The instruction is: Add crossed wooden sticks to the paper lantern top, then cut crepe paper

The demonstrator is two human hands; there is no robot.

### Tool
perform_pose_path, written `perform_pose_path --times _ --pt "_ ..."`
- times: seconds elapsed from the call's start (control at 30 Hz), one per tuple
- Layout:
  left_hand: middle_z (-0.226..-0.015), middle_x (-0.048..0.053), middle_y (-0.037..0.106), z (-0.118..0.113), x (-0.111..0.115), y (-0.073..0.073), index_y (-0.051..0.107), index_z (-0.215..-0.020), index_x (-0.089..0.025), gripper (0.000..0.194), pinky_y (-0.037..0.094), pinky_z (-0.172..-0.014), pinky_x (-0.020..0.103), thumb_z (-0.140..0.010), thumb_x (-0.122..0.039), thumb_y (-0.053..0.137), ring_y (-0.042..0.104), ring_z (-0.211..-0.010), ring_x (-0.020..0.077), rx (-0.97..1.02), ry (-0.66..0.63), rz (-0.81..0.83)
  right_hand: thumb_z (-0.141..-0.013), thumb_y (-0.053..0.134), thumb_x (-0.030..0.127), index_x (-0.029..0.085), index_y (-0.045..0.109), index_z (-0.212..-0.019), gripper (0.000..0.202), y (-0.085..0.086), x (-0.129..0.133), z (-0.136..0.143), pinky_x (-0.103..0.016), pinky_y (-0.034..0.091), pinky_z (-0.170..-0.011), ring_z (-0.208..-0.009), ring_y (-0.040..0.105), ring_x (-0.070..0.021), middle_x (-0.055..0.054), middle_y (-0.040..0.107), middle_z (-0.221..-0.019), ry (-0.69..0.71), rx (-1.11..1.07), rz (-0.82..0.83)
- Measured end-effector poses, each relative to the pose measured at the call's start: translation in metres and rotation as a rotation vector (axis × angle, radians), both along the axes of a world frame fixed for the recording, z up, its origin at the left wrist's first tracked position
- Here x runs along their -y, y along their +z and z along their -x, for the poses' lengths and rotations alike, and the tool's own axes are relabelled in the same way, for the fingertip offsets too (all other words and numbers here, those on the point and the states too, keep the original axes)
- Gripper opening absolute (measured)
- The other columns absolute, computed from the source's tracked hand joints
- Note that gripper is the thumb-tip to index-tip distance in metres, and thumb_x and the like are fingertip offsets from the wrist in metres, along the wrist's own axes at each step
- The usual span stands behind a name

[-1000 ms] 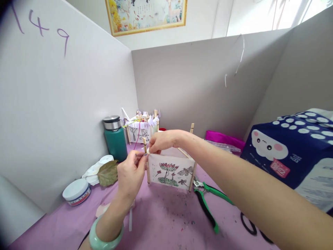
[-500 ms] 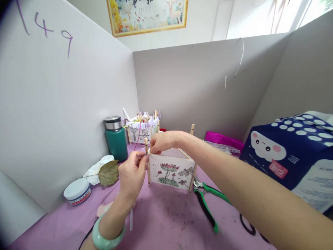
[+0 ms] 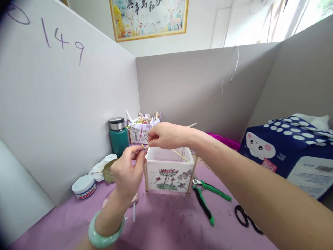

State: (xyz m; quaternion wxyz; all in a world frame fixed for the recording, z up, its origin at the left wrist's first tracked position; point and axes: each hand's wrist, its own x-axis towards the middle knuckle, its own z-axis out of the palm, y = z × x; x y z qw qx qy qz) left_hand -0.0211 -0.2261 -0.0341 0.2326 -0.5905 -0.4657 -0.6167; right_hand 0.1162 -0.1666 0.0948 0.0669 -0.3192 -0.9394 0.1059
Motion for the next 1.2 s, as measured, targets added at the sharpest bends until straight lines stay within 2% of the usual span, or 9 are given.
perform_pose_path --times 0.1,0.2,0.37,0.5,0.73,0.9,0.97,1.07,1.2 --pt "-0.080 0.001 0.070 0.001 0.004 0.008 0.058 -0.093 -0.019 0.012 0.048 -0.064 0.023 -0.087 -0.029 0.058 0.066 -0.067 0.0126 0.080 -0.094 0.139 -0.078 0.055 0.029 0.020 0.065 -0.079 0.013 -0.001 0.004 -0.003 -0.026 0.034 -0.061 -0.069 0.052 -0.0137 0.000 0.064 -0.075 -0.058 -0.066 -0.015" --pt "-0.080 -0.001 0.066 0.006 0.011 0.004 0.052 -0.101 -0.020 0.032 0.047 -0.062 0.024 -0.080 -0.041 0.065 0.062 -0.061 0.0125 0.238 -0.106 0.289 -0.079 0.055 0.029 0.020 0.065 -0.075 0.014 0.004 0.022 -0.012 -0.026 0.034 -0.061 -0.067 0.051 -0.0133 0.001 0.063 -0.071 -0.124 -0.192 -0.050" --pt "-0.091 0.007 0.068 0.019 0.015 -0.035 0.057 -0.102 -0.018 0.028 0.045 -0.069 0.032 -0.081 -0.037 0.061 0.062 -0.065 0.0185 0.149 -0.037 0.669 -0.080 0.059 0.040 0.022 0.067 -0.074 0.021 0.007 0.076 -0.048 -0.027 0.037 -0.057 -0.063 0.052 -0.0143 0.000 0.062 -0.068 -0.228 -0.651 -0.022" --pt "-0.077 0.008 0.069 0.016 0.006 -0.057 0.063 -0.088 -0.017 0.016 0.041 -0.065 0.030 -0.088 -0.024 0.049 0.064 -0.067 0.0206 0.001 -0.098 0.912 -0.079 0.063 0.044 0.024 0.069 -0.078 0.020 -0.025 0.097 -0.078 -0.028 0.040 -0.055 -0.063 0.054 -0.0152 -0.001 0.063 -0.071 -0.242 -0.961 0.164" --pt "-0.075 0.009 0.069 0.017 -0.017 -0.057 0.066 -0.089 -0.016 0.019 0.041 -0.065 0.030 -0.087 -0.025 0.050 0.064 -0.069 0.0219 -0.039 -0.059 0.940 -0.071 0.070 0.043 0.022 0.066 -0.072 0.022 -0.091 0.086 -0.080 -0.035 0.045 -0.078 -0.084 0.057 -0.0213 -0.004 0.064 -0.080 -0.377 -1.276 0.469" --pt "-0.098 0.010 0.067 0.009 0.016 -0.040 0.062 -0.103 -0.017 0.026 0.044 -0.071 0.033 -0.084 -0.034 0.057 0.062 -0.076 0.0220 0.075 -0.019 0.668 -0.070 0.073 0.038 0.021 0.065 -0.070 0.019 -0.116 0.084 -0.047 -0.034 0.043 -0.082 -0.080 0.056 -0.0170 -0.002 0.063 -0.078 -0.389 -1.519 0.737" --pt "-0.090 0.005 0.066 -0.005 0.036 -0.025 0.063 -0.092 -0.020 0.022 0.046 -0.069 0.030 -0.087 -0.039 0.054 0.062 -0.075 0.0187 0.185 -0.232 0.595 -0.067 0.075 0.035 0.020 0.067 -0.071 0.017 -0.123 0.085 -0.033 -0.034 0.045 -0.081 -0.079 0.056 -0.0164 -0.001 0.064 -0.079 -0.394 -1.603 0.837" --pt "-0.089 0.004 0.066 -0.030 0.054 -0.004 0.060 -0.092 -0.020 0.023 0.048 -0.069 0.026 -0.089 -0.041 0.051 0.062 -0.078 0.0160 0.359 -0.672 0.717 -0.066 0.076 0.034 0.021 0.069 -0.072 0.016 -0.128 0.090 -0.014 -0.032 0.047 -0.076 -0.077 0.058 -0.0170 -0.002 0.066 -0.080 -0.393 -1.703 0.896" --pt "-0.090 0.004 0.063 -0.048 0.056 0.002 0.053 -0.090 -0.018 0.023 0.049 -0.072 0.026 -0.090 -0.041 0.049 0.060 -0.080 0.0141 0.633 -0.934 0.761 -0.069 0.074 0.036 0.022 0.070 -0.078 0.017 -0.130 0.102 0.000 -0.028 0.046 -0.068 -0.074 0.059 -0.0162 -0.002 0.068 -0.082 -0.415 -1.766 0.862"
